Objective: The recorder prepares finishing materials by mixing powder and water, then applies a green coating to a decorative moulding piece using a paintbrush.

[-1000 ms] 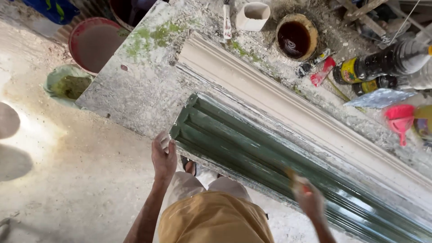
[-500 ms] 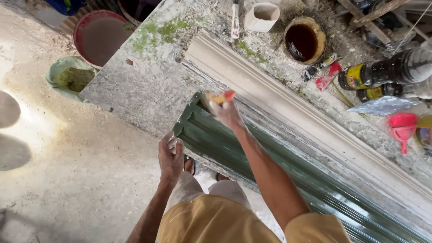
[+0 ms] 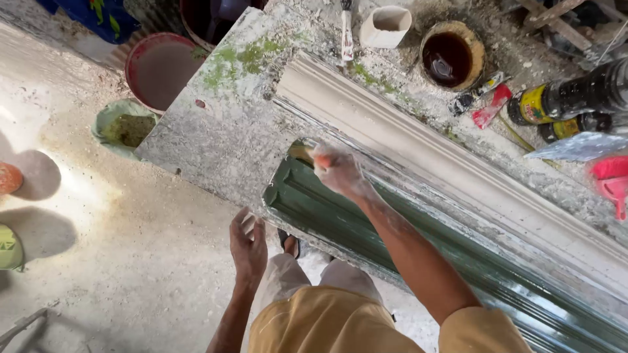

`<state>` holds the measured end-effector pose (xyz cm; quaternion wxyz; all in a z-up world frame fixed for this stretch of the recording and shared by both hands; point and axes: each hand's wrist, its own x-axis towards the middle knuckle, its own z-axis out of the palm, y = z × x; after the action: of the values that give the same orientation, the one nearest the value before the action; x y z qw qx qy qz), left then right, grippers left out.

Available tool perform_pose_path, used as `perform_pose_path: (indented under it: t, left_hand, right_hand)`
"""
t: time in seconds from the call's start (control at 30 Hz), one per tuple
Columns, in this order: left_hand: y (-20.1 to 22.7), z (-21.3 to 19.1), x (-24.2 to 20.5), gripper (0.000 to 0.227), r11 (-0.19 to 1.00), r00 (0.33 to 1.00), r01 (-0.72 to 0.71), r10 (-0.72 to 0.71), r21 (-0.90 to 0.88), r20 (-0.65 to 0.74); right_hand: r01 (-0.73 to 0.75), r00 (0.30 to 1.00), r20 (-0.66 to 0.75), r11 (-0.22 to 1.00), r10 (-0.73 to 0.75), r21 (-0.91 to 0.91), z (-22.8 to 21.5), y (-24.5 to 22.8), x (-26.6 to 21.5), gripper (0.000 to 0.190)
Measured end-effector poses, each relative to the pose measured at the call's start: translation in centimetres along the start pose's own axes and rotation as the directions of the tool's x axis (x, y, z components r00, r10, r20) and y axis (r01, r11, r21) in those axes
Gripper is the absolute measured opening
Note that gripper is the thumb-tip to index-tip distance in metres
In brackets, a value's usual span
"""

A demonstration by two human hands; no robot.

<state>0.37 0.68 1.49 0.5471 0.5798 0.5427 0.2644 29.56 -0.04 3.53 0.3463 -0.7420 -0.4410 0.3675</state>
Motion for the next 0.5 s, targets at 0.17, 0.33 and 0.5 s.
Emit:
perform_pose_path:
  t: [0.17,0.33,0.5]
  left_hand:
    - [-0.2,1.3,1.1,0.049,0.999,0.999,-0.045,0.045,-0.014,-0.009]
    - [0.0,4.0,1.4,0.048,0.985,0.981,-0.16,0.166,-0.065,0.102]
    - [1.6,6.1,1.4,0.05,0.983,0.968,-0.159,0.173,-0.088,0.18]
  right_hand:
    - [0.038,0.999,-0.008,0.822,-0.051,-0.568,2.5,-4.6,-1.6,0.022]
    - [0.204,0.871,-0.432,0.973,-0.232,-0.112,1.7,3.4,-8.6,0.037]
    - [-0.121,0.804,-0.102,0.329,0.586,0.936,-7.4,11.1,-25.8,0.05]
